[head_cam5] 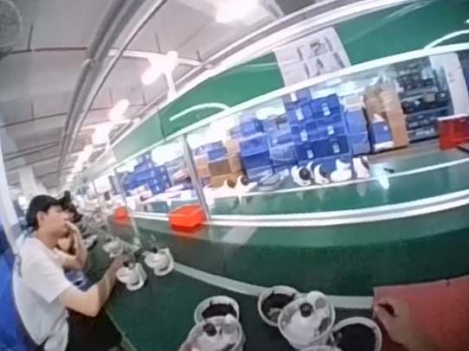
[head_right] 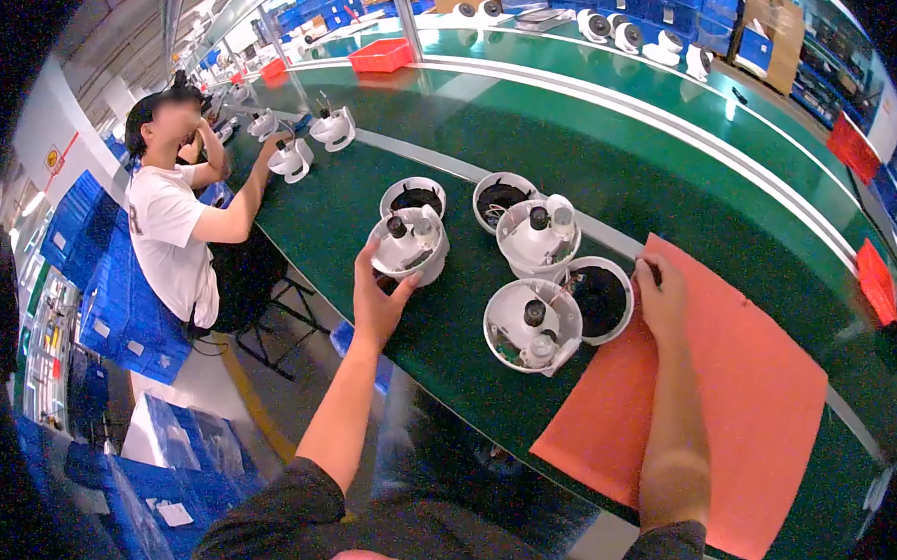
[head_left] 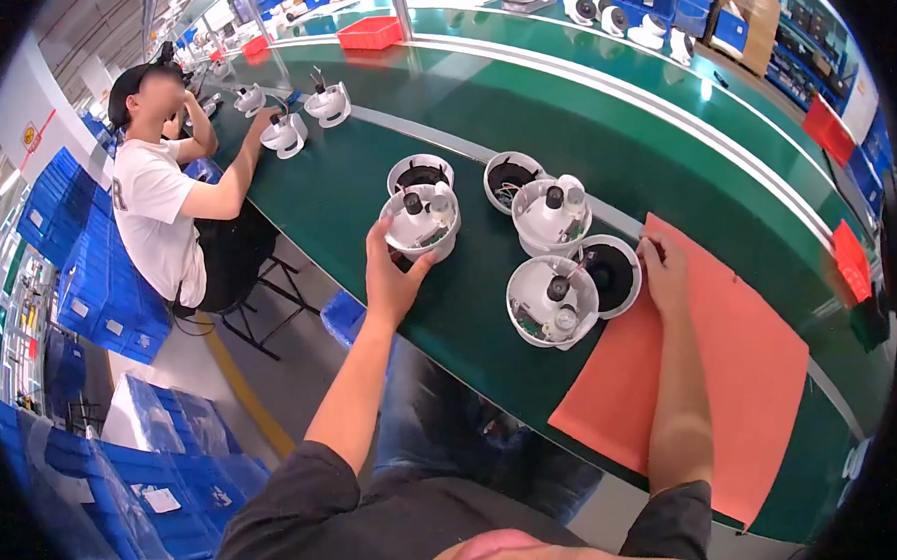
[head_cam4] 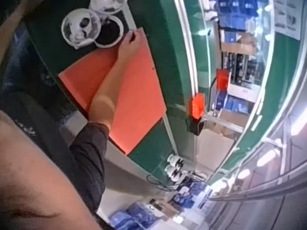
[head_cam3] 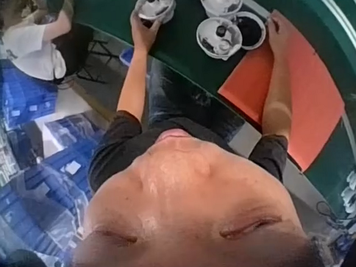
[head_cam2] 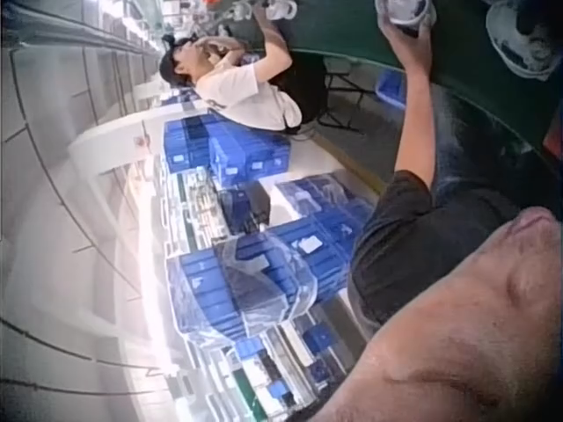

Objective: Assembling housing components for security cameras on a production line.

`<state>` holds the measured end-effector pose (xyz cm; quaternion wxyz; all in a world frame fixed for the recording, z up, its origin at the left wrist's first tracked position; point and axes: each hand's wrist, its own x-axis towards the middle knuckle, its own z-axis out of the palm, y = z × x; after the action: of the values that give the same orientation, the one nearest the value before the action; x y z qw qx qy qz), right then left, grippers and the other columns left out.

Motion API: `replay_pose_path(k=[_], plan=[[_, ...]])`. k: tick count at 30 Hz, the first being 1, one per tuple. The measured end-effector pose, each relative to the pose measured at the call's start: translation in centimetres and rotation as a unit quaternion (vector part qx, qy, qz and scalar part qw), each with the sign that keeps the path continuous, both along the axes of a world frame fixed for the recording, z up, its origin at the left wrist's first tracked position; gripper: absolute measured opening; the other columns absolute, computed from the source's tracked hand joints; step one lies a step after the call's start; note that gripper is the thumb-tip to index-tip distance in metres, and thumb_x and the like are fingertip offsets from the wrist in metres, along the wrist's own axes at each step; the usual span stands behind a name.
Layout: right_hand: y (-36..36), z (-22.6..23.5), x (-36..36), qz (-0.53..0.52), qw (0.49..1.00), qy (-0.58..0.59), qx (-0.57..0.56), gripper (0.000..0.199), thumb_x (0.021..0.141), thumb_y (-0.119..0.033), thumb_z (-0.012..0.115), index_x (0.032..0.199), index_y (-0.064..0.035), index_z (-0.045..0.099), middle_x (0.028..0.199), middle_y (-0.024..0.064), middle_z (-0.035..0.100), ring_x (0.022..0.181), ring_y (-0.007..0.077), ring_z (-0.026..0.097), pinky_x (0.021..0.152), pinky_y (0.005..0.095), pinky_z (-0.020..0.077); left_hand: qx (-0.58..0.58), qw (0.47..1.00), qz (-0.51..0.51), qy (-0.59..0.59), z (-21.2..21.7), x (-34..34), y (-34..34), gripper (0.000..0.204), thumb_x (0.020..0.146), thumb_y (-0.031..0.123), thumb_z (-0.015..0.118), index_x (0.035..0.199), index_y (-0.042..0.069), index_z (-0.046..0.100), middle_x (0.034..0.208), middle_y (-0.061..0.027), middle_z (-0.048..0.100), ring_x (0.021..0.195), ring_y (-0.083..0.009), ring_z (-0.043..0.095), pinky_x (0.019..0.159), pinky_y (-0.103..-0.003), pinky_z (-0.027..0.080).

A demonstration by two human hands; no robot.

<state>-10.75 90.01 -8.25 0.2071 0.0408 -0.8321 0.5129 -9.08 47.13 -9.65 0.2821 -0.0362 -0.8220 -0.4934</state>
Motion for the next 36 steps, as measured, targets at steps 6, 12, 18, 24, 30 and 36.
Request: replay_pose_path(k=[6, 12, 18, 24, 30, 36], plan=[[0.4, 1.5, -0.5, -0.021, 0.981, 0.049, 0.188, 0.025, 0.099, -0.015, 0.054, 0.113, 0.0035, 0.062, 0.103, 0.009, 0.067, 0.094, 0.0201, 0.062, 0.087, 0.0315, 0.0474, 0.078, 0.996, -0.028, 0.025, -0.2, -0.5, 0.1, 0.091, 0.07, 0.016, 0.087, 0.14, -0.001, 0.032, 0.135, -0.0178, 0.044, 0.123, -0.0276, 0.052, 0.099, -0.037, 0.049], [2.0, 1.3, 0.1, -0.001, 0.995, -0.022, 0.097, 0.033, 0.101, -0.02, 0.052, 0.121, 0.0047, 0.059, 0.114, 0.0117, 0.066, 0.105, 0.0201, 0.061, 0.094, 0.0313, 0.0455, 0.003, 1.0, 0.018, -0.012, 1.1, 0.1, 1.4, 0.093, 0.07, 0.033, 0.087, 0.14, 0.002, 0.034, 0.139, -0.0189, 0.043, 0.124, -0.036, 0.051, 0.102, -0.04, 0.045], [1.5, 0.3, -1.0, 0.003, 0.997, -0.047, 0.059, 0.03, 0.101, -0.019, 0.051, 0.117, 0.0046, 0.061, 0.11, 0.0099, 0.065, 0.101, 0.018, 0.06, 0.092, 0.0305, 0.0454, -0.02, 0.999, 0.045, -0.015, 1.5, 0.8, 0.6, 0.093, 0.07, 0.035, 0.086, 0.141, 0.003, 0.034, 0.144, -0.0185, 0.039, 0.126, -0.0374, 0.05, 0.102, -0.041, 0.046], [1.1, -0.3, -1.2, 0.032, 0.999, -0.006, 0.023, 0.034, 0.102, -0.018, 0.05, 0.126, 0.003, 0.059, 0.115, 0.0097, 0.064, 0.108, 0.0175, 0.058, 0.096, 0.0301, 0.0442, -0.049, 0.997, 0.059, -0.018, 1.8, 1.2, 0.7, 0.096, 0.069, 0.035, 0.086, 0.142, 0.003, 0.032, 0.147, -0.0187, 0.036, 0.128, -0.0376, 0.049, 0.102, -0.042, 0.046], [3.9, -1.5, -2.3, 0.032, 0.997, -0.044, 0.054, 0.035, 0.102, -0.017, 0.049, 0.13, 0.0011, 0.057, 0.118, 0.0105, 0.064, 0.109, 0.0181, 0.058, 0.097, 0.0293, 0.0441, -0.033, 0.998, 0.042, -0.02, 2.2, 0.9, 1.0, 0.096, 0.069, 0.036, 0.086, 0.142, 0.005, 0.031, 0.148, -0.0186, 0.035, 0.124, -0.0395, 0.051, 0.102, -0.043, 0.046], [0.2, 2.4, 0.2, 0.006, 0.99, -0.059, 0.127, 0.033, 0.102, -0.019, 0.05, 0.123, 0.003, 0.061, 0.116, 0.0108, 0.065, 0.106, 0.0197, 0.06, 0.096, 0.0313, 0.0445, -0.046, 0.997, 0.047, -0.033, 2.3, 1.0, 0.9, 0.095, 0.07, 0.036, 0.085, 0.142, 0.005, 0.032, 0.148, -0.0191, 0.037, 0.125, -0.0388, 0.051, 0.101, -0.043, 0.046]])
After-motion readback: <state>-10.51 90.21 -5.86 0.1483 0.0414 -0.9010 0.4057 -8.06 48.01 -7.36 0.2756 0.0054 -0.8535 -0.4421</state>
